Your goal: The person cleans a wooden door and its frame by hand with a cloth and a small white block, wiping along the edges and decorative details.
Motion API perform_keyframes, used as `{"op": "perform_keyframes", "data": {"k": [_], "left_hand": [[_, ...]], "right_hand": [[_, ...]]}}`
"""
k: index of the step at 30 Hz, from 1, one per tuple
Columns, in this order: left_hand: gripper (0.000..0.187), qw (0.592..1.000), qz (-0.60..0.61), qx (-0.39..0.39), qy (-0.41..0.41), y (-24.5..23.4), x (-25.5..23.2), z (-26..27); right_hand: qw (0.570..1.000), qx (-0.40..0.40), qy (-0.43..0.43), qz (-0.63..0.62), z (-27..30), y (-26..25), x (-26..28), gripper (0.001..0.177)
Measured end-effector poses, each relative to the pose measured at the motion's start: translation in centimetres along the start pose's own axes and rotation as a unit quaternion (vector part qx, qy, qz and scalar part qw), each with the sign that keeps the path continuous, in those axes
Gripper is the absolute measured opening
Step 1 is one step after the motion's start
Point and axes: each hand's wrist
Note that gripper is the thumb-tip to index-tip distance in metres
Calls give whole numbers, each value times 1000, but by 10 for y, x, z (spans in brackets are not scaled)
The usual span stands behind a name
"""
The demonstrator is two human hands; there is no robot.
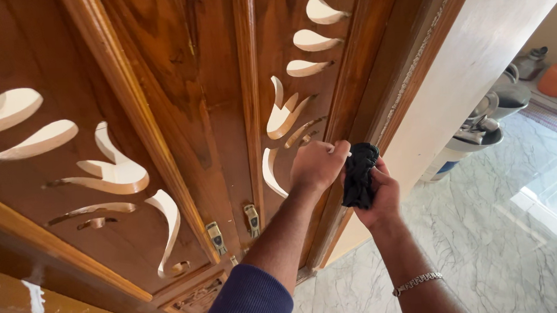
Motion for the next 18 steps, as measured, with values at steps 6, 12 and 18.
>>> {"op": "perform_keyframes", "data": {"k": [6,12,18], "left_hand": [[54,1000,-19,20,13,7,12,-16],[50,998,26,26,56,22,34,-35],[58,995,63,30,73,24,61,-36]], "right_hand": [[1000,-3,-22,0,-11,-9,-11,44],[997,10,-74,2,-31,-23,-25,47],[994,9,-110,8,-49,-33,-41,51]]}}
Point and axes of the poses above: each hand's wrist, its own z-axis away from the middle knuckle, its own y-axis out of the palm, x = y × z, and after that the axes turned 5 degrees about -z, right-handed
